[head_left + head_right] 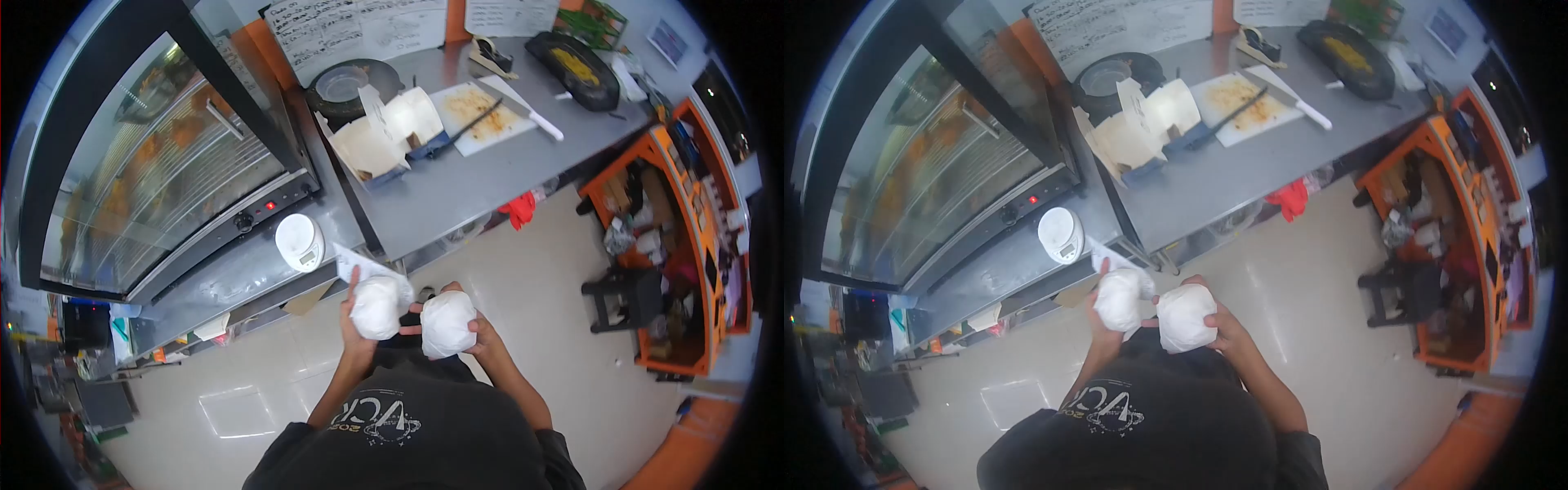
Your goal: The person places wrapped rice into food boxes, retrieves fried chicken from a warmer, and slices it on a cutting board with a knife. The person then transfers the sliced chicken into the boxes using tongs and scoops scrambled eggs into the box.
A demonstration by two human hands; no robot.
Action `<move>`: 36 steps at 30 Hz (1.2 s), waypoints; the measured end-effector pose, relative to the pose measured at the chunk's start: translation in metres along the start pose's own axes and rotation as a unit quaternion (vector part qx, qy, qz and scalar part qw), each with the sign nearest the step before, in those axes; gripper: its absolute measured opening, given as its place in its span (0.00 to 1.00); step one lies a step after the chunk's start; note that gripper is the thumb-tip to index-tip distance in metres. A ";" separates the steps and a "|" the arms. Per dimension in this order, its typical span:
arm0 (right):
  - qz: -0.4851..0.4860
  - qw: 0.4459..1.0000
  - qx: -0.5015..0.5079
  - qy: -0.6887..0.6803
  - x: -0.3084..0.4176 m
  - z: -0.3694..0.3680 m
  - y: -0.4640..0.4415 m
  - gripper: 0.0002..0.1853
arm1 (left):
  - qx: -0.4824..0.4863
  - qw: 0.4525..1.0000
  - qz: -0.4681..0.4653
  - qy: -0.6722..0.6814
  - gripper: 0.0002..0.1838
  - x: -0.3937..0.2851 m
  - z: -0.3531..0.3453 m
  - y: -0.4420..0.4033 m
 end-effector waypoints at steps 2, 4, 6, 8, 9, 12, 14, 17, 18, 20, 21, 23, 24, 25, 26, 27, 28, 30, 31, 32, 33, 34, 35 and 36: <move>-0.032 0.999 -0.037 0.024 0.014 0.008 -0.006 0.40 | 0.012 0.996 -0.066 0.061 0.39 -0.024 -0.004 0.010; -0.037 0.995 -0.087 0.024 0.110 0.033 -0.079 0.38 | 0.020 0.991 -0.109 0.080 0.40 -0.018 -0.024 -0.067; -0.028 0.994 -0.058 0.085 0.164 0.052 -0.142 0.34 | 0.002 0.988 -0.153 0.030 0.40 -0.031 -0.028 -0.092; 0.037 0.963 -0.138 0.227 0.222 0.064 -0.212 0.27 | -0.011 0.983 -0.181 -0.022 0.41 -0.039 -0.037 -0.124; 0.030 0.943 -0.184 0.275 0.240 0.059 -0.242 0.25 | -0.027 0.980 -0.190 -0.048 0.41 -0.038 -0.040 -0.131; -0.003 0.918 -0.192 0.348 0.262 0.106 -0.339 0.30 | -0.051 0.976 -0.210 0.003 0.42 -0.030 -0.061 -0.153; 0.020 0.852 -0.236 0.468 0.274 0.158 -0.395 0.34 | -0.061 0.970 -0.235 0.033 0.41 -0.025 -0.073 -0.163; 0.046 0.674 -0.272 0.685 0.273 0.223 -0.436 0.40 | -0.106 0.956 -0.270 0.033 0.42 -0.018 -0.082 -0.159; 0.055 0.593 -0.273 0.755 0.277 0.232 -0.445 0.43 | -0.122 0.951 -0.281 0.031 0.43 -0.018 -0.083 -0.155; -0.059 0.575 -0.243 0.779 0.273 0.250 -0.449 0.45 | -0.124 0.942 -0.308 0.039 0.42 -0.014 -0.073 -0.143; -0.116 0.562 -0.226 0.787 0.270 0.260 -0.449 0.46 | -0.126 0.938 -0.322 0.042 0.42 -0.013 -0.070 -0.137; -0.079 0.530 -0.197 0.821 0.269 0.271 -0.454 0.44 | -0.219 0.912 -0.347 0.022 0.41 -0.009 -0.072 -0.123; -0.073 0.503 -0.184 0.842 0.271 0.270 -0.451 0.44 | -0.263 0.898 -0.353 0.012 0.41 -0.007 -0.074 -0.117; -0.064 0.475 -0.171 0.861 0.271 0.258 -0.448 0.44 | -0.305 0.883 -0.358 0.004 0.41 -0.006 -0.076 -0.111; -0.101 0.470 -0.120 0.869 0.270 0.250 -0.444 0.40 | -0.313 0.868 -0.383 0.035 0.40 -0.001 -0.070 -0.109; -0.048 0.427 -0.119 0.895 0.275 0.247 -0.443 0.38 | -0.322 0.861 -0.392 0.030 0.40 0.002 -0.077 -0.111; 0.005 0.388 -0.117 0.914 0.274 0.250 -0.440 0.36 | -0.332 0.853 -0.401 0.020 0.40 0.002 -0.085 -0.110; 0.056 0.313 -0.123 0.940 0.276 0.239 -0.430 0.26 | -0.353 0.835 -0.422 -0.006 0.40 0.003 -0.098 -0.115; 0.078 0.406 -0.082 0.907 0.276 0.208 -0.421 0.25 | -0.363 0.825 -0.433 -0.026 0.40 0.000 -0.102 -0.120; 0.097 0.495 -0.042 0.863 0.281 0.170 -0.410 0.24 | -0.373 0.815 -0.442 -0.046 0.41 -0.004 -0.107 -0.127; 0.112 0.577 -0.003 0.809 0.285 0.130 -0.397 0.23 | -0.364 0.812 -0.455 -0.029 0.42 -0.011 -0.125 -0.136; 0.037 0.686 0.052 0.725 0.274 0.096 -0.380 0.24 | -0.370 0.805 -0.461 -0.056 0.42 -0.017 -0.136 -0.145; -0.025 0.733 0.129 0.668 0.254 0.071 -0.361 0.26 | -0.376 0.798 -0.464 -0.084 0.43 -0.020 -0.144 -0.153; -0.097 0.769 0.194 0.601 0.233 0.047 -0.340 0.29 | -0.371 0.792 -0.477 -0.090 0.44 -0.023 -0.149 -0.163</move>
Point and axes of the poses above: each hand's wrist, its own y-axis away from the middle knuckle, its own z-axis out of the back of the hand, x = y × z, the point moved 7 cm from there along -y, towards the middle knuckle, and after that the axes turned 3 degrees about x, right-handed, at the moved point
